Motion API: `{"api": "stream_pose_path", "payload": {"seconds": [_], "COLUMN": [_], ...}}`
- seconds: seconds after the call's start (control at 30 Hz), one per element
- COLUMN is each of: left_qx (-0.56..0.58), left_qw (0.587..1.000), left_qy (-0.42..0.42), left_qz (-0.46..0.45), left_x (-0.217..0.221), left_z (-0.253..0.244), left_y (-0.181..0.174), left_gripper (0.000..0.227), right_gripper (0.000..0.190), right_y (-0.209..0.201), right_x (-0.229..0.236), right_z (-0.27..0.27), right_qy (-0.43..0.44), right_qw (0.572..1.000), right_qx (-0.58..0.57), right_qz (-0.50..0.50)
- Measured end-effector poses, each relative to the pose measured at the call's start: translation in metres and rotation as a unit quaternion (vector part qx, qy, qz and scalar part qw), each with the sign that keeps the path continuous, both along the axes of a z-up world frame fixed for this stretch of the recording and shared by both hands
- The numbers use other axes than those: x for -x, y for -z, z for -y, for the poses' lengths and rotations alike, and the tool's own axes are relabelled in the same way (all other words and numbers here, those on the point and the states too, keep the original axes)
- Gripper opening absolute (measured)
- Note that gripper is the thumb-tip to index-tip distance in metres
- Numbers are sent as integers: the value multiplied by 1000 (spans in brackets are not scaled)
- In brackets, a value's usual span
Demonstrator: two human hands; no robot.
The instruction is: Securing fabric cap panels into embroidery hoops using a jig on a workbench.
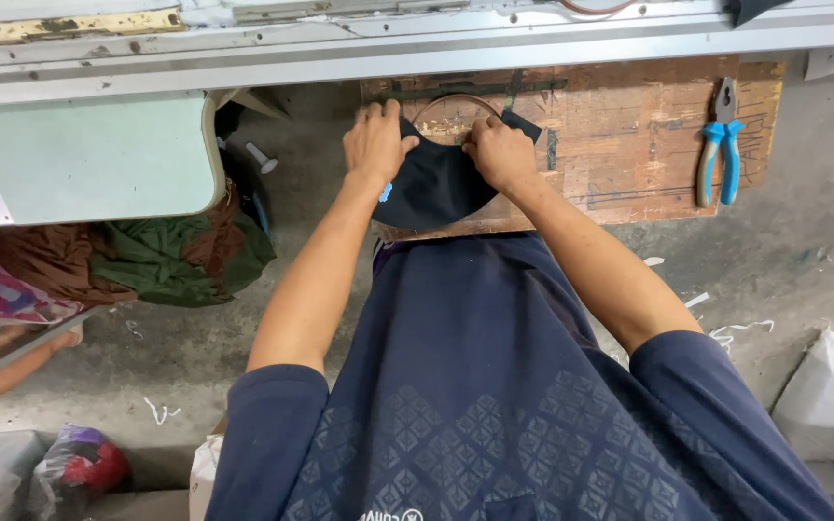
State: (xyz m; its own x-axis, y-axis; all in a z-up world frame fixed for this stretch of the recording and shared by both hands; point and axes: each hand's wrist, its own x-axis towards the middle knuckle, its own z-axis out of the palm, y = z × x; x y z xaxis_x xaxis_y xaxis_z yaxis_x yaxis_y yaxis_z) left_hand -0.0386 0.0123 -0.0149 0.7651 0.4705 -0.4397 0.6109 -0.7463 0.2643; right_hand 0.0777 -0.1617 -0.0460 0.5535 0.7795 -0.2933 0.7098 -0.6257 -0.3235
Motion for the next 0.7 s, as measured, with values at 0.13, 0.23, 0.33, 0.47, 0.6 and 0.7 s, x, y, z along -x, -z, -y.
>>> {"api": "stream_pose_path", "payload": {"seconds": [0.13,0.23,0.33,0.47,0.6,0.7], "left_qx": [-256,-112,-70,-67,8,39], "left_qw": [897,940,978,977,993,995], "left_qy": [81,107,107,133,104,84], "left_qz": [352,303,166,156,57,26], "left_x": [-4,-5,4,4,0,-4], "left_z": [28,79,83,78,77,76], "left_y": [25,58,69,58,33,17], "left_gripper": [15,19,30,42,63,73], "right_gripper": [20,22,21,32,36,50], "right_y": [3,25,28,-13,18,9], "right_x": [3,5,6,12,21,20], "right_z": [2,9,9,4,16,21], "right_qy": [-9,-3,-8,-15,-54,-91], "right_qw": [1000,999,998,997,988,990], "right_qx": [-14,-17,-18,-48,-80,-2], "right_qz": [20,34,59,64,125,105]}}
